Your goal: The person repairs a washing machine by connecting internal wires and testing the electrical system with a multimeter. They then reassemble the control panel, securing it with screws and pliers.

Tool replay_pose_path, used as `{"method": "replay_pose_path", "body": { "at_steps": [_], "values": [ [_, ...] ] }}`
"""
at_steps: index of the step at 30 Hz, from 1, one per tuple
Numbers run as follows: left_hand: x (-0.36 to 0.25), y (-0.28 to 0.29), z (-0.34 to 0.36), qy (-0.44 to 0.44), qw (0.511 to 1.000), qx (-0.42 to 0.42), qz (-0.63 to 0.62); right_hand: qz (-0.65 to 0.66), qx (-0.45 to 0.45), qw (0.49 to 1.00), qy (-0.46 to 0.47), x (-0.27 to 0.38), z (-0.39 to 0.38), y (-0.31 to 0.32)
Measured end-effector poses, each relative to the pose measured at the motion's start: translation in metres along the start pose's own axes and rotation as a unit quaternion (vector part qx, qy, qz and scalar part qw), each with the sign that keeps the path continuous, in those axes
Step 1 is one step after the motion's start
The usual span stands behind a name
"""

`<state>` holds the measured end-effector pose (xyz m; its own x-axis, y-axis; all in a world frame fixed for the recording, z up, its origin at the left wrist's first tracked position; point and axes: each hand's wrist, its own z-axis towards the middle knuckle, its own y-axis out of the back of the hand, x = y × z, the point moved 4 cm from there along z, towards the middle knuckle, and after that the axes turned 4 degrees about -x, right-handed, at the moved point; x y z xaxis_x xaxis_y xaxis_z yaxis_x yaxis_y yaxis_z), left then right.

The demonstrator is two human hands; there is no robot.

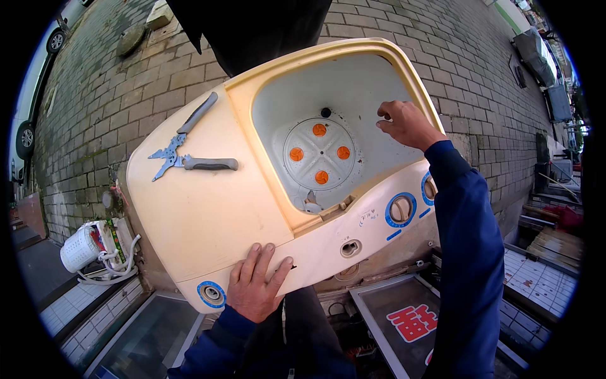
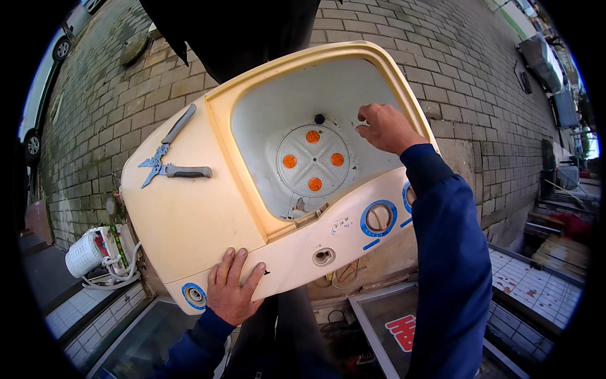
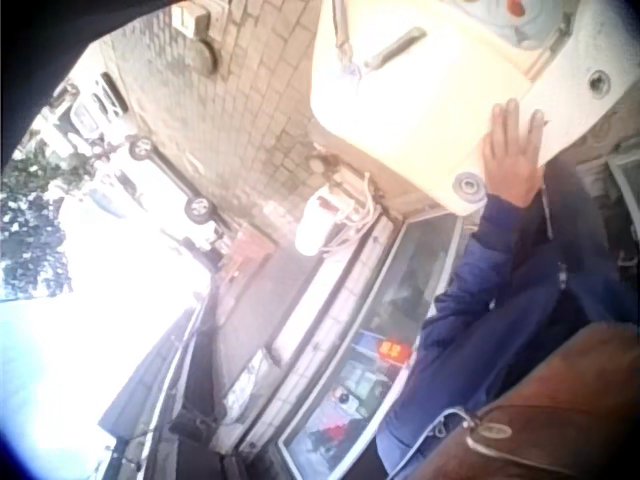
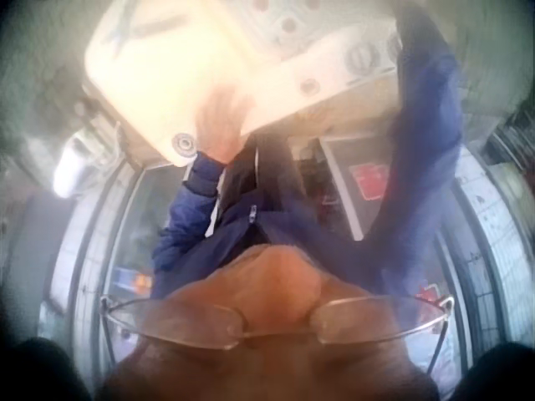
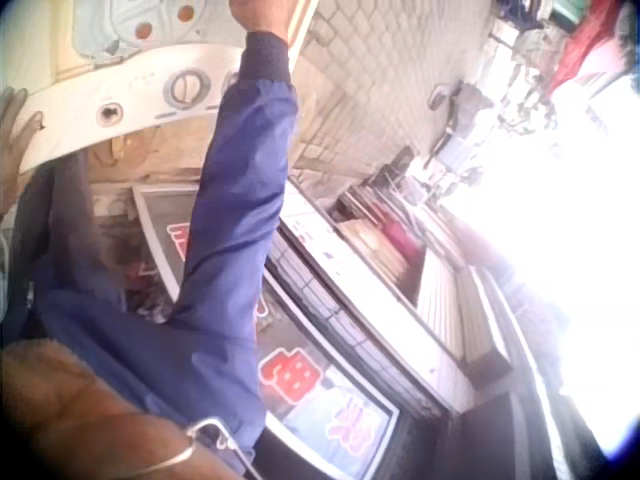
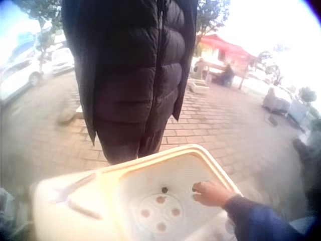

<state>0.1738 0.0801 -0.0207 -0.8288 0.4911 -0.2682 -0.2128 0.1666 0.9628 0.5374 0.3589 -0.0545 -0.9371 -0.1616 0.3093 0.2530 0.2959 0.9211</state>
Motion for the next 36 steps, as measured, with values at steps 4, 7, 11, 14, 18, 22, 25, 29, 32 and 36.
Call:
{"method": "replay_pose_path", "body": {
  "at_steps": [4, 7, 11, 14, 18, 22, 25, 29, 32, 36],
  "values": [
    [0.004, -0.004, -0.001, 0.037, 0.999, -0.017, 0.001, -0.128, 0.114, 0.984, 0.037, -0.021, 0.066, -0.069],
    [0.008, 0.001, 0.002, 0.061, 0.998, -0.009, -0.014, -0.189, 0.201, 0.961, 0.037, -0.027, 0.107, -0.120],
    [0.018, 0.003, 0.006, 0.042, 0.996, -0.043, -0.067, -0.217, 0.301, 0.928, 0.022, -0.068, 0.154, -0.202],
    [0.012, -0.003, -0.018, -0.002, 0.998, 0.026, -0.064, -0.209, 0.329, 0.921, 0.024, -0.075, 0.189, -0.257],
    [0.034, -0.007, -0.005, 0.013, 0.996, 0.040, -0.079, -0.113, 0.162, 0.980, 0.023, -0.117, 0.203, -0.355],
    [0.046, -0.012, 0.010, 0.031, 0.996, 0.037, -0.081, -0.034, 0.053, 0.998, 0.027, -0.131, 0.213, -0.399],
    [0.051, -0.016, 0.015, 0.040, 0.995, 0.043, -0.078, -0.053, 0.083, 0.995, 0.010, -0.132, 0.220, -0.416],
    [0.058, -0.018, 0.019, 0.045, 0.995, 0.052, -0.077, -0.086, 0.143, 0.986, -0.005, -0.130, 0.229, -0.424],
    [0.059, -0.018, 0.021, 0.052, 0.994, 0.053, -0.074, -0.101, 0.175, 0.979, 0.002, -0.122, 0.238, -0.423],
    [0.064, -0.016, 0.022, 0.050, 0.994, 0.051, -0.081, -0.135, 0.239, 0.962, 0.004, -0.118, 0.241, -0.420]
  ]
}}
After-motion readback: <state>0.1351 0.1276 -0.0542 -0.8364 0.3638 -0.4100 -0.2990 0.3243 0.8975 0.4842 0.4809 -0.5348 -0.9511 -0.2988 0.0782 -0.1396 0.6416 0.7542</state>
